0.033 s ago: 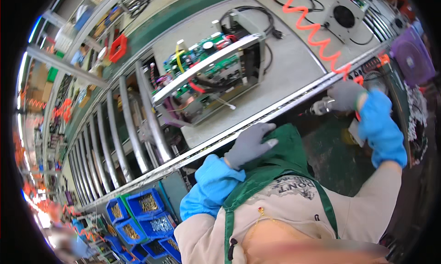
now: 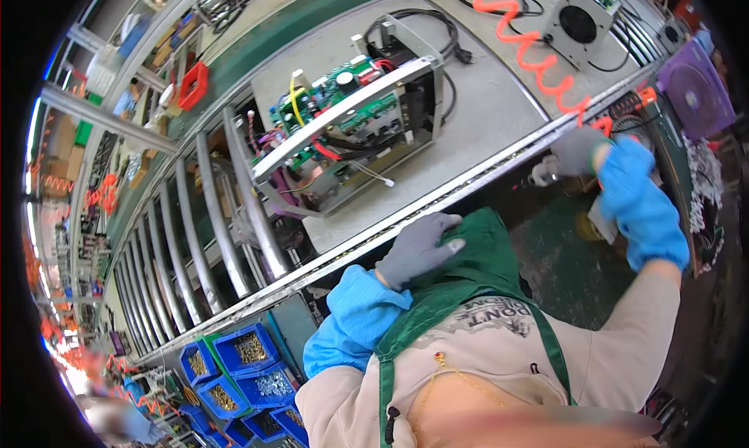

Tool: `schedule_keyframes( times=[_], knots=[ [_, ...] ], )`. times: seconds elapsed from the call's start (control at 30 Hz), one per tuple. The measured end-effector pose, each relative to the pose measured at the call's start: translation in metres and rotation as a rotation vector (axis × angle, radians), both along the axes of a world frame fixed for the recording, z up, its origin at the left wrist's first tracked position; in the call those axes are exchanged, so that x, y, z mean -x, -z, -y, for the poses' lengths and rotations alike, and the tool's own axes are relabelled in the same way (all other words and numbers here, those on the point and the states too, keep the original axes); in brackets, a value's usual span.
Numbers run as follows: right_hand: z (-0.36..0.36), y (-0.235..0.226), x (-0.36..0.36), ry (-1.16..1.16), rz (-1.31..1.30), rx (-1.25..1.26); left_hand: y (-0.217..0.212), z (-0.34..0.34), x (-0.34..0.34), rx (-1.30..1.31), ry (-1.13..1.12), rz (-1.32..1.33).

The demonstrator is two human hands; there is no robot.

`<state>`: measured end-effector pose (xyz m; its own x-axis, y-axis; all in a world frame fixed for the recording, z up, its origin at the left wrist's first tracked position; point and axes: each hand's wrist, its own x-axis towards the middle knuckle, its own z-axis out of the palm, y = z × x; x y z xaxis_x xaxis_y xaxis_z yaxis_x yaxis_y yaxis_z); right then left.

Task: Assembling and wiring electronic components on an inverter frame using a pneumatic screwdriver on a factory assembly line.

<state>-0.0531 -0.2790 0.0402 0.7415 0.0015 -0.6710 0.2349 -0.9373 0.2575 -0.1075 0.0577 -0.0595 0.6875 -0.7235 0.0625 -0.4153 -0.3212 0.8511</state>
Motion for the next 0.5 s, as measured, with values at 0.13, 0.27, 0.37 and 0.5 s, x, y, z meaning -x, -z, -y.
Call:
schedule_keyframes(
  times=[0.13,0.27,0.37,0.5],
  knots=[
    [0.031,0.046,-0.029,0.031,-0.019,0.193,0.002,-0.017,-0.002,-0.143,0.104,-0.011],
    [0.088,0.073,-0.019,0.05,-0.031,0.19,0.014,-0.058,0.004,-0.149,-0.085,-0.086],
    [0.133,0.101,-0.02,0.026,-0.041,0.174,0.03,-0.094,0.01,-0.009,-0.332,-0.424],
    [0.068,0.127,-0.055,-0.017,-0.003,0.174,0.035,-0.13,0.011,0.128,-0.644,-0.527]
  ],
)
